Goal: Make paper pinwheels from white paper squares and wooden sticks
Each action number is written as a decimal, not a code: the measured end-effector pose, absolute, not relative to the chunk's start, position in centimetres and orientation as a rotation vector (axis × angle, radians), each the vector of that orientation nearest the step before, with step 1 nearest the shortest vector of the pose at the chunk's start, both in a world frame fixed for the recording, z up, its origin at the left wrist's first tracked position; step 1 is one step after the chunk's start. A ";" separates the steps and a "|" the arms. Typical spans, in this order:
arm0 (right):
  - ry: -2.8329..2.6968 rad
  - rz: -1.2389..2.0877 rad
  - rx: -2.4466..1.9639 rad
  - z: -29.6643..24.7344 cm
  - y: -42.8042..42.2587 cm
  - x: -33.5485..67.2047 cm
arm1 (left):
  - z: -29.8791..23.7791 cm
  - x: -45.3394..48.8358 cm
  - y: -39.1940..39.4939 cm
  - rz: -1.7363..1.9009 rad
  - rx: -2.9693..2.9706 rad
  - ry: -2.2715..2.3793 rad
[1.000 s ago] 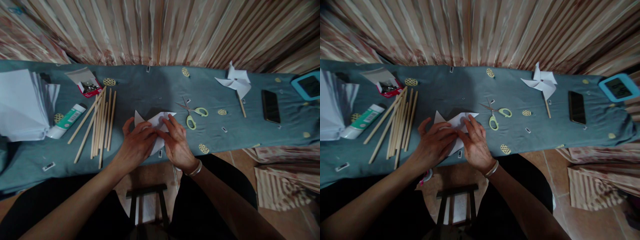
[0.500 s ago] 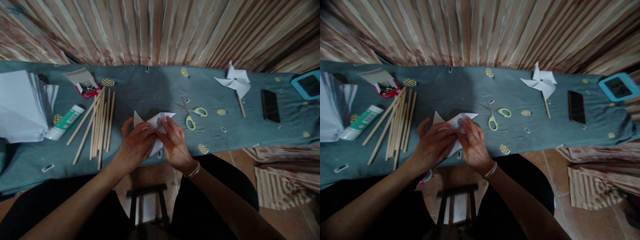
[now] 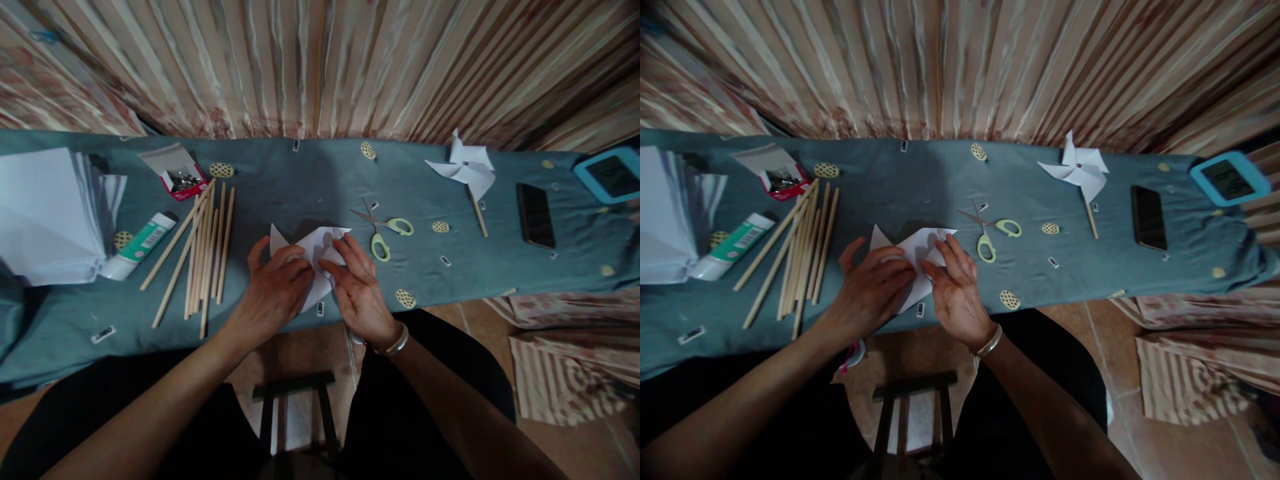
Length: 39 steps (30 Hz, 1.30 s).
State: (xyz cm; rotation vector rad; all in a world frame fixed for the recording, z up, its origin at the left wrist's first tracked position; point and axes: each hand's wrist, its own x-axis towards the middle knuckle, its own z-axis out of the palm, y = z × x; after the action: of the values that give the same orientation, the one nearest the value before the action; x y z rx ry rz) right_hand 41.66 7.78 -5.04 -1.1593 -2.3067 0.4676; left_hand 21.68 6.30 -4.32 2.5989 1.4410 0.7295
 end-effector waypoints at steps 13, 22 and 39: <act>-2.392 0.361 -1.213 -5.3 7.6 41.6 | -4.7 22.0 6.6 0.773 2.571 1.378; -2.470 0.233 -1.234 -5.7 7.7 41.4 | -4.8 22.2 6.7 0.789 2.547 1.402; -2.488 0.219 -1.200 -5.4 8.4 40.7 | -5.3 22.5 6.9 0.882 2.565 1.402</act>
State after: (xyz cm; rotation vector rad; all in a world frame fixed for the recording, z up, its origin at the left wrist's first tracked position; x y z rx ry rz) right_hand 40.70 8.39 -5.41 -1.2000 -2.4876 0.2192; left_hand 22.54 6.90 -5.31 2.5650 1.4020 0.8817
